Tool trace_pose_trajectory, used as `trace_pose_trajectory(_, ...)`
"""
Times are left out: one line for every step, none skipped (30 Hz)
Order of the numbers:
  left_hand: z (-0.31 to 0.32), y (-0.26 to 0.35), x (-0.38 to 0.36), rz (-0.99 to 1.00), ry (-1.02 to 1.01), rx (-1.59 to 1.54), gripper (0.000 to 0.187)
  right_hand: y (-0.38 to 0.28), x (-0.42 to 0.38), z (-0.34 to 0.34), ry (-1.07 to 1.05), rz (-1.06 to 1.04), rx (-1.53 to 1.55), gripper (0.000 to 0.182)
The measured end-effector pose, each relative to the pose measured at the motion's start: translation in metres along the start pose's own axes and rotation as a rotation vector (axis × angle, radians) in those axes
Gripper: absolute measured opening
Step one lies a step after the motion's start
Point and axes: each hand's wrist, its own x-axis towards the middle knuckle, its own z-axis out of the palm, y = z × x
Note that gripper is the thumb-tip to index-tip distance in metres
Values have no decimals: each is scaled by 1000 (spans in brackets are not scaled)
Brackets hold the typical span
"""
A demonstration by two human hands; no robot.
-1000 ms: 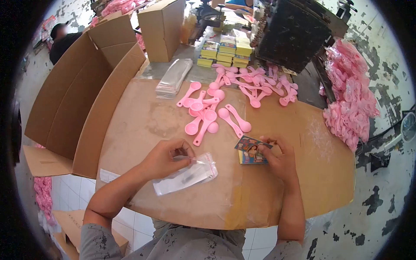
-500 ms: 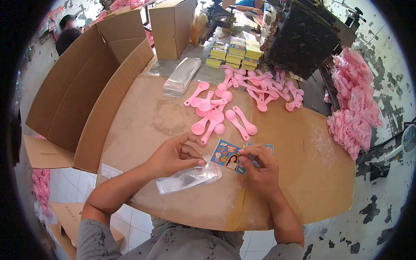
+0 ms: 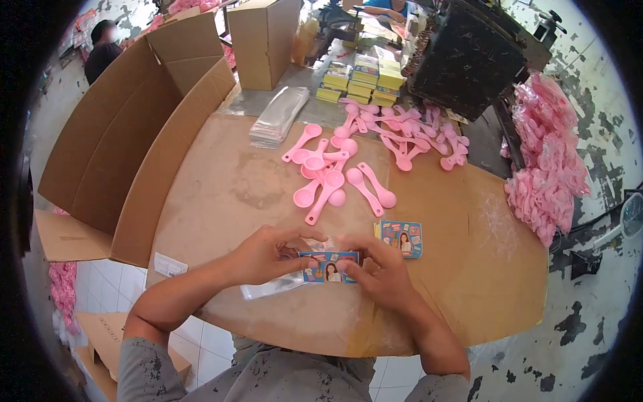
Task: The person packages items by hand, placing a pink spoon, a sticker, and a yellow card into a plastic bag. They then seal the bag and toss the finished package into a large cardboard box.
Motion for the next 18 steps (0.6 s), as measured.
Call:
trace_pose_trajectory(1, -1, 0, 7, 6, 0, 43, 0, 0, 2, 83, 60, 143, 33)
trace_pose_trajectory(3, -3, 1, 18, 38, -38, 43, 0, 1, 2, 163, 116, 288, 34)
trace_pose_trajectory(3, -5, 2, 29, 74, -74, 44, 4, 0, -1, 142, 119, 286, 34)
trace_pose_trajectory(3, -7, 2, 39, 111, -110, 44, 11, -3, -5, 118, 120, 284, 34)
trace_pose_trajectory(3, -9, 3, 33, 115, -118, 44, 14, -4, -7, 93, 124, 284, 33)
trace_pose_trajectory(4, -11, 3, 25, 117, -127, 44, 11, -3, -5, 66, 124, 288, 32)
trace_pose_trajectory(5, -12, 3, 15, 117, -137, 44, 4, -3, -1, 40, 126, 293, 30)
trace_pose_trajectory(5, -10, 2, 1, 99, -142, 43, 1, -2, 1, 16, 127, 299, 28)
trace_pose_trajectory(6, -5, 1, -15, 78, -148, 43, 2, -3, 1, -28, 134, 255, 26)
trace_pose_trajectory(6, -3, 0, -31, 57, -152, 43, 4, -4, 1, -70, 140, 211, 25)
trace_pose_trajectory(7, -3, 0, -11, 44, -130, 43, 6, -3, 1, -113, 143, 166, 23)
trace_pose_trajectory(8, -5, 0, 10, 32, -109, 43, 6, -3, 1, -69, 132, 174, 23)
trace_pose_trajectory(9, -6, 1, 34, 21, -90, 42, 5, -2, 1, -27, 120, 179, 23)
trace_pose_trajectory(8, -6, 1, 20, 13, -58, 43, 4, -2, 1, 15, 109, 184, 24)
trace_pose_trajectory(7, -7, 0, 7, 4, -27, 43, 5, -3, 1, 10, 108, 171, 23)
trace_pose_trajectory(6, -7, 0, -5, -3, 6, 43, 7, -3, 1, 4, 107, 157, 23)
trace_pose_trajectory(6, -7, 0, 3, -11, -4, 43, 8, -3, 1, -1, 103, 145, 22)
trace_pose_trajectory(6, -7, -1, 10, -20, -12, 42, 4, -2, 0, -57, 76, 79, 22)
